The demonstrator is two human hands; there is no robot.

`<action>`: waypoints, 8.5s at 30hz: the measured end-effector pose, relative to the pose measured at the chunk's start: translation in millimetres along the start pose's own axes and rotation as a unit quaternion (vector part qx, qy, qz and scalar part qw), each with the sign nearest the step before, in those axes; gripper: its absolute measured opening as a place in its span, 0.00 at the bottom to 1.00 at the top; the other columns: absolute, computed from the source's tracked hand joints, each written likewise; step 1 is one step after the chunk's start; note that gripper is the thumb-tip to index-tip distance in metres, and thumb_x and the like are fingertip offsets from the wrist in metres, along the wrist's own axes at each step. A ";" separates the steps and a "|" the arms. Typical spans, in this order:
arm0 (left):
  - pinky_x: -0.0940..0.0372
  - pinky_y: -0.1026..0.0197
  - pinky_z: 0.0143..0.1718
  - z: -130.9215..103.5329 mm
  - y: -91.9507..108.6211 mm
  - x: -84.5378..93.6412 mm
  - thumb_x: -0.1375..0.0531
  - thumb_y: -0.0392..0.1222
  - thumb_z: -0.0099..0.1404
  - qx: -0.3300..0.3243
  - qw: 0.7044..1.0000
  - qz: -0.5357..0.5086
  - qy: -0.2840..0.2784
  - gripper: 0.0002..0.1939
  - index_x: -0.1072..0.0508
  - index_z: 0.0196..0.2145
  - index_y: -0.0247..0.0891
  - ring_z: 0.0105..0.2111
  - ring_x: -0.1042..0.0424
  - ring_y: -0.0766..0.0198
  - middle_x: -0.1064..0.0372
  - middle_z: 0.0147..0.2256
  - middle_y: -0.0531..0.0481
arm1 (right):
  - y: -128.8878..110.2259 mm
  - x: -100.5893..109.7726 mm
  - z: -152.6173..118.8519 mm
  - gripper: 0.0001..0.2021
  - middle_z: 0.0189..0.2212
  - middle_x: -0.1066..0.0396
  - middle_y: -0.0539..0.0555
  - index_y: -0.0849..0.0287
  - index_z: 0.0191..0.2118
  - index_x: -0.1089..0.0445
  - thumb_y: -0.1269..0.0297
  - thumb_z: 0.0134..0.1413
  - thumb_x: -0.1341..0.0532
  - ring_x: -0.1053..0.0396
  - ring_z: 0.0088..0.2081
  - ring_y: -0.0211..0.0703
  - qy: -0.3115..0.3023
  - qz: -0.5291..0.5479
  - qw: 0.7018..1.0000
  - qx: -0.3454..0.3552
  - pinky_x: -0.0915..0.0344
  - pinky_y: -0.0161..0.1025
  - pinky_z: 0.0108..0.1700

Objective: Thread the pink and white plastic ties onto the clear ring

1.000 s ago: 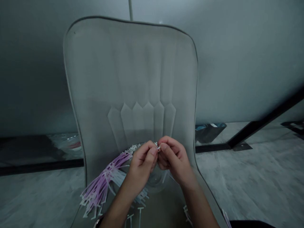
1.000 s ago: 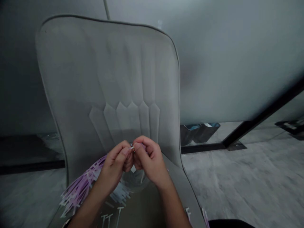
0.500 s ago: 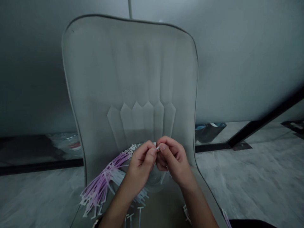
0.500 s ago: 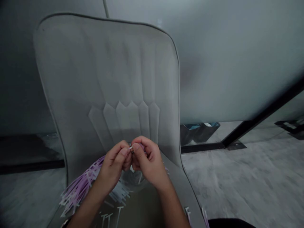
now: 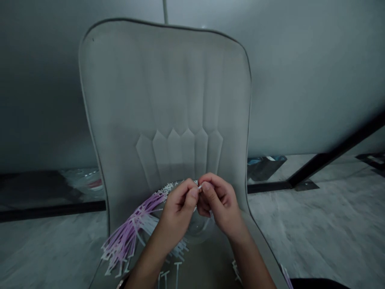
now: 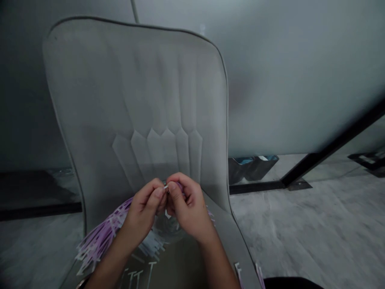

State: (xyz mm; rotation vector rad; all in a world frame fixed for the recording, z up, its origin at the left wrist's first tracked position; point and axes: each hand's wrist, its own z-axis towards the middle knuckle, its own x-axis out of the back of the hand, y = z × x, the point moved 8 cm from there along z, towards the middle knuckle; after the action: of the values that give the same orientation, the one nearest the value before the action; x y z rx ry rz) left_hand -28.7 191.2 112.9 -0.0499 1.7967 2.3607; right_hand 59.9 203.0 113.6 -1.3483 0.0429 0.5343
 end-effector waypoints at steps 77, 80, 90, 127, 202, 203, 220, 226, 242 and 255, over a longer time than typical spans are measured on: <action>0.58 0.74 0.11 5.4 -21.6 6.3 0.42 0.50 0.64 0.133 0.977 -0.156 0.052 0.19 0.46 0.23 0.40 0.13 0.56 0.76 0.53 0.18 0.63 | 10.8 4.0 9.2 0.19 0.16 0.51 0.41 0.58 0.26 0.42 0.50 0.58 0.40 0.58 0.18 0.30 -0.003 -0.029 0.996 -0.088 0.58 0.31 0.19; 0.57 0.74 0.11 5.4 -22.8 3.6 0.42 0.47 0.63 0.134 0.977 -0.158 0.052 0.18 0.46 0.22 0.40 0.13 0.57 0.76 0.54 0.17 0.63 | 12.3 -1.7 8.8 0.19 0.16 0.51 0.40 0.58 0.26 0.42 0.49 0.59 0.41 0.58 0.18 0.30 -0.015 -0.017 0.996 -0.084 0.59 0.31 0.19; 0.56 0.73 0.12 4.6 -22.0 1.9 0.43 0.53 0.66 0.113 0.983 -0.138 0.048 0.21 0.45 0.22 0.39 0.13 0.56 0.76 0.54 0.17 0.63 | 7.2 -1.9 9.4 0.19 0.16 0.51 0.42 0.58 0.25 0.41 0.51 0.60 0.42 0.57 0.19 0.32 0.012 -0.062 0.997 -0.034 0.58 0.32 0.20; 0.54 0.70 0.15 2.9 -20.1 3.0 0.47 0.54 0.69 0.084 0.992 -0.083 0.036 0.20 0.43 0.24 0.40 0.15 0.54 0.72 0.53 0.17 0.61 | -1.7 -3.1 7.9 0.18 0.18 0.47 0.43 0.58 0.24 0.38 0.51 0.60 0.41 0.51 0.19 0.32 0.039 -0.081 0.996 0.021 0.51 0.31 0.21; 0.46 0.65 0.25 -6.5 6.6 1.6 0.51 0.47 0.71 0.046 0.992 0.113 0.029 0.14 0.35 0.31 0.40 0.26 0.42 0.65 0.40 0.26 0.54 | -23.6 -1.4 1.9 0.16 0.20 0.44 0.46 0.58 0.25 0.41 0.62 0.67 0.49 0.45 0.24 0.36 0.058 -0.307 0.941 0.132 0.49 0.34 0.26; 0.46 0.65 0.25 -6.3 6.1 1.5 0.51 0.47 0.71 0.046 0.992 0.116 0.026 0.13 0.35 0.31 0.40 0.25 0.42 0.65 0.40 0.26 0.54 | -22.3 -0.7 2.6 0.17 0.20 0.44 0.46 0.58 0.25 0.41 0.61 0.67 0.49 0.45 0.24 0.36 0.055 -0.300 0.944 0.127 0.50 0.34 0.26; 0.48 0.63 0.27 -2.0 9.5 2.5 0.53 0.44 0.73 0.028 0.982 0.185 -0.031 0.16 0.40 0.26 0.40 0.24 0.43 0.66 0.42 0.22 0.56 | -13.4 2.1 3.4 0.18 0.18 0.42 0.46 0.57 0.25 0.41 0.57 0.67 0.50 0.43 0.21 0.36 0.021 -0.284 0.954 0.092 0.49 0.34 0.25; 0.49 0.63 0.27 -3.4 4.6 7.1 0.54 0.45 0.73 0.030 0.975 0.222 -0.012 0.16 0.41 0.27 0.40 0.25 0.43 0.65 0.43 0.24 0.55 | -20.6 0.6 3.5 0.17 0.20 0.46 0.45 0.58 0.25 0.40 0.61 0.66 0.48 0.48 0.23 0.35 0.006 -0.334 0.936 0.108 0.52 0.34 0.25; 0.51 0.65 0.24 -1.6 -1.2 5.9 0.52 0.42 0.70 0.072 0.994 0.079 -0.006 0.15 0.43 0.25 0.40 0.24 0.49 0.67 0.49 0.23 0.56 | 5.3 1.7 9.0 0.19 0.19 0.52 0.42 0.56 0.25 0.46 0.52 0.64 0.46 0.56 0.20 0.32 0.029 -0.043 0.998 0.030 0.55 0.31 0.20; 0.48 0.65 0.25 3.1 -8.1 -1.2 0.50 0.41 0.67 0.081 0.996 0.000 -0.027 0.12 0.41 0.26 0.39 0.24 0.48 0.68 0.49 0.23 0.57 | 3.6 6.5 10.3 0.20 0.18 0.52 0.42 0.56 0.24 0.46 0.50 0.60 0.44 0.56 0.19 0.31 0.048 -0.039 0.998 0.014 0.55 0.30 0.20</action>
State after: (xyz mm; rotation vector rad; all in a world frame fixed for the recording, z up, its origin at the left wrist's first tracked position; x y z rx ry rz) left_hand -26.0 196.1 106.2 0.0348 1.9545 2.1860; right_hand 61.4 215.3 110.6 -1.3417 0.0755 0.4029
